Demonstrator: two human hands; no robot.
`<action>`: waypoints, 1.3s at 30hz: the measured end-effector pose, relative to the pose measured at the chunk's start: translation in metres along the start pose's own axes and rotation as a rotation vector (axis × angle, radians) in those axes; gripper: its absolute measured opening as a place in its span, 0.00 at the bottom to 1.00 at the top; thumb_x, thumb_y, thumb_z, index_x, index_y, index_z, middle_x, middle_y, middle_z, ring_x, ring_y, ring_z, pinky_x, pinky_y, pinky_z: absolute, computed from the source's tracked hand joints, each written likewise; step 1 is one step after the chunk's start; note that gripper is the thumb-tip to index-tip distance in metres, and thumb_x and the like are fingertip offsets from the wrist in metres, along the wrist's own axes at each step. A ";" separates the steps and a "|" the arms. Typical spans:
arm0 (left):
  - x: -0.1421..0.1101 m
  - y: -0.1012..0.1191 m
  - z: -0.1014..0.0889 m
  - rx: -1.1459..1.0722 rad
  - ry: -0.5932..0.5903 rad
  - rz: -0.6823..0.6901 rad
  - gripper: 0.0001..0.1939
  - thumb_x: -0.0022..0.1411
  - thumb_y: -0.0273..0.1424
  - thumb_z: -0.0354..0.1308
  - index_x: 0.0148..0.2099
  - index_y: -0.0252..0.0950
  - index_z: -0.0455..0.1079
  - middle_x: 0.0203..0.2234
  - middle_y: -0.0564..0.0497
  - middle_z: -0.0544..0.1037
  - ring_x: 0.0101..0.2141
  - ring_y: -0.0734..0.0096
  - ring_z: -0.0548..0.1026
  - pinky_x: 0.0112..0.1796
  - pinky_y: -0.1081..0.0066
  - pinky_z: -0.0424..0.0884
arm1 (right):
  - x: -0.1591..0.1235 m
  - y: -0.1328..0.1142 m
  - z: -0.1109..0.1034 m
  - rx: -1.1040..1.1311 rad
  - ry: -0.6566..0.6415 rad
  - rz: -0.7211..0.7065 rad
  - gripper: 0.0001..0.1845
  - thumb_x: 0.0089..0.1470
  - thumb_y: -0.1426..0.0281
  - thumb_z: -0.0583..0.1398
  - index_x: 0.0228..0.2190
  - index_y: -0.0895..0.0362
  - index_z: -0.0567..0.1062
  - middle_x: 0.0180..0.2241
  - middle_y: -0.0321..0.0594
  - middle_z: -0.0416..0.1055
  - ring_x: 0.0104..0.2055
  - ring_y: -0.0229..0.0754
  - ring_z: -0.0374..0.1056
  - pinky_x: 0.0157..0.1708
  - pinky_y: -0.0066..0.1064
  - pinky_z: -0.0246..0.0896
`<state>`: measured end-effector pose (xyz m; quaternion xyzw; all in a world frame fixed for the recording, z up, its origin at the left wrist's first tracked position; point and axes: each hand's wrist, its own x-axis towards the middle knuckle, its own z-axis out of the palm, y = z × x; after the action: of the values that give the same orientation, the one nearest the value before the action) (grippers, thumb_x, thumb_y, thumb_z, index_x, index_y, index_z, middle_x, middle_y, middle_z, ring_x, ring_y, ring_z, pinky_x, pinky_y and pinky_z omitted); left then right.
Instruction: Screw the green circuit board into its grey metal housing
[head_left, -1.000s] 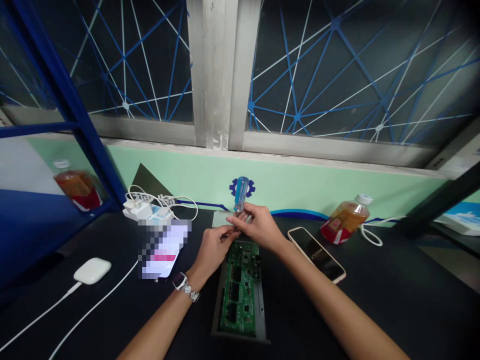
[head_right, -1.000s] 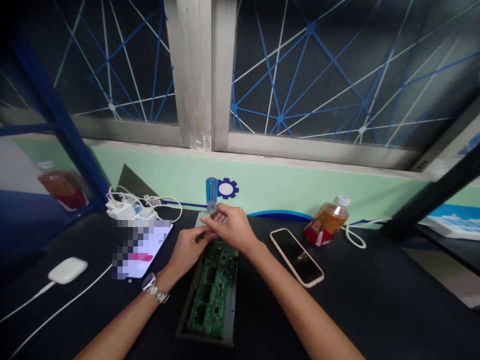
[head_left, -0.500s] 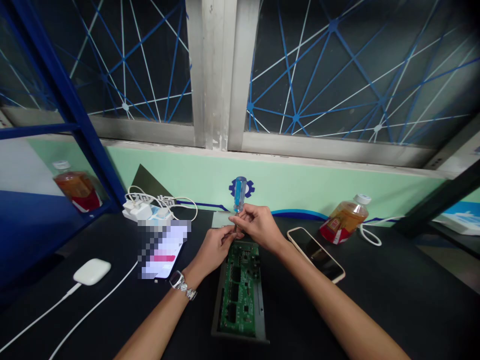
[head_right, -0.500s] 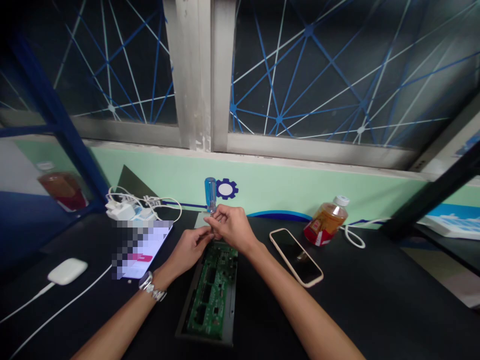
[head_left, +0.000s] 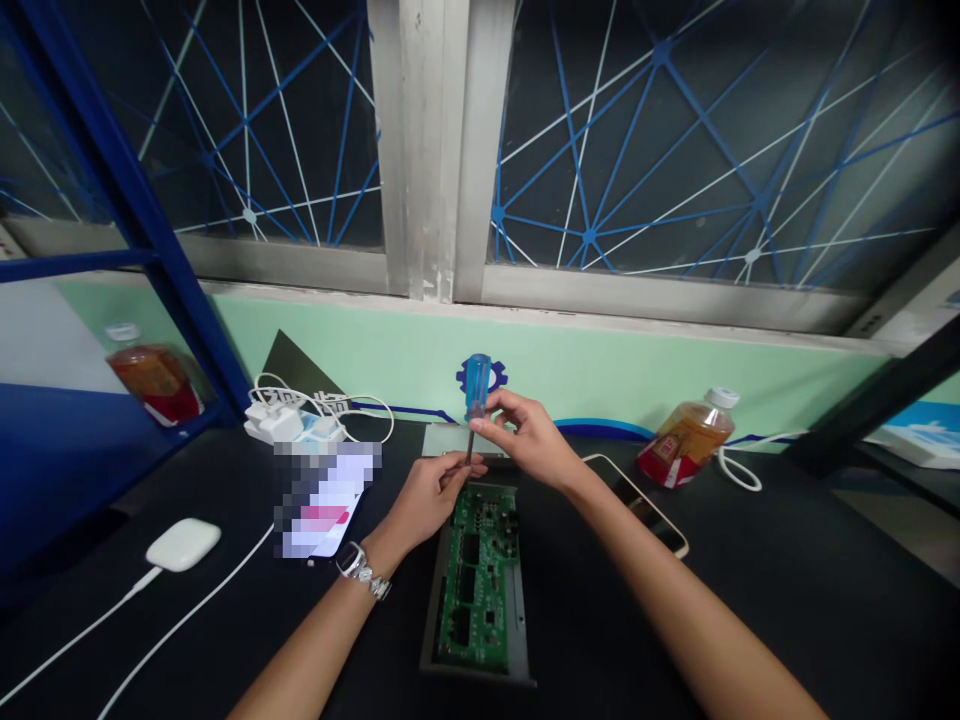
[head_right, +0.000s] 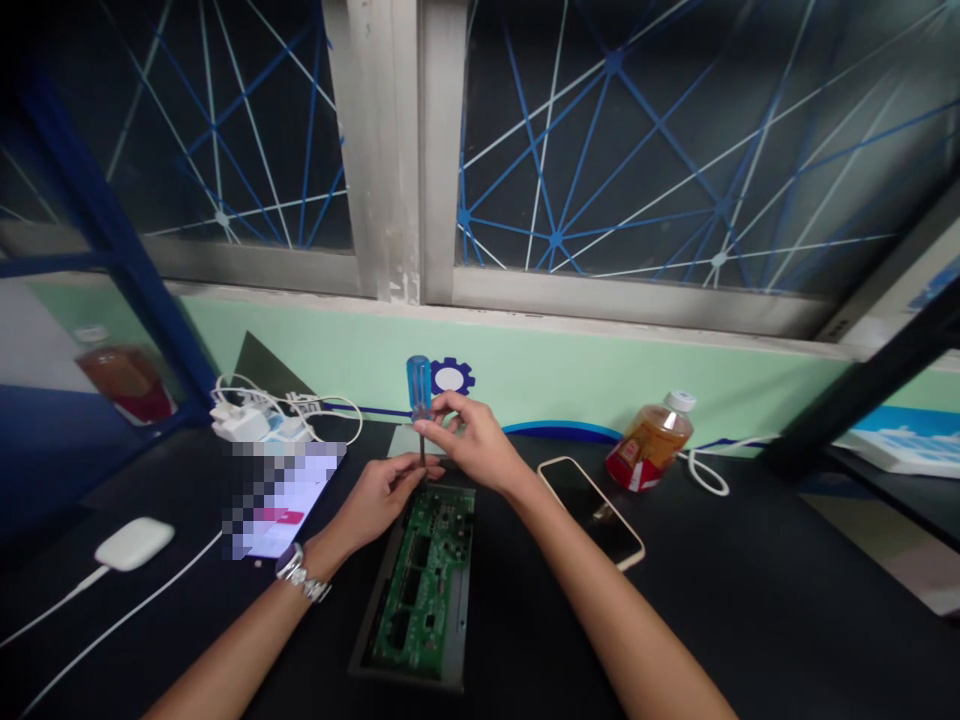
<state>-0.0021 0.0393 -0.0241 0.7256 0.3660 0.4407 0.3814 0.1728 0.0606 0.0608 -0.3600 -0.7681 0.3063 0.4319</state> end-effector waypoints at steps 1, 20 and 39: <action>-0.001 0.001 0.002 0.035 0.022 0.018 0.14 0.68 0.33 0.50 0.49 0.34 0.74 0.41 0.45 0.81 0.42 0.63 0.79 0.46 0.67 0.73 | -0.001 0.000 0.002 -0.034 0.045 -0.019 0.09 0.55 0.64 0.62 0.31 0.56 0.70 0.28 0.33 0.68 0.31 0.37 0.63 0.33 0.29 0.58; -0.004 0.000 0.004 0.182 0.086 0.037 0.13 0.69 0.32 0.49 0.48 0.38 0.74 0.40 0.47 0.82 0.41 0.63 0.80 0.43 0.68 0.73 | -0.003 -0.009 0.000 -0.115 0.002 -0.026 0.12 0.58 0.62 0.58 0.42 0.55 0.72 0.35 0.40 0.71 0.32 0.40 0.65 0.30 0.31 0.62; -0.053 -0.001 0.024 0.487 0.192 0.029 0.37 0.54 0.16 0.48 0.65 0.38 0.52 0.57 0.40 0.64 0.59 0.56 0.61 0.58 0.52 0.60 | -0.004 -0.011 0.018 -0.290 0.197 -0.070 0.19 0.57 0.58 0.60 0.23 0.54 0.61 0.22 0.32 0.61 0.23 0.35 0.55 0.25 0.28 0.51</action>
<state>0.0018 -0.0121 -0.0517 0.7560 0.4853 0.4120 0.1523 0.1555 0.0487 0.0597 -0.4198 -0.7703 0.1406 0.4590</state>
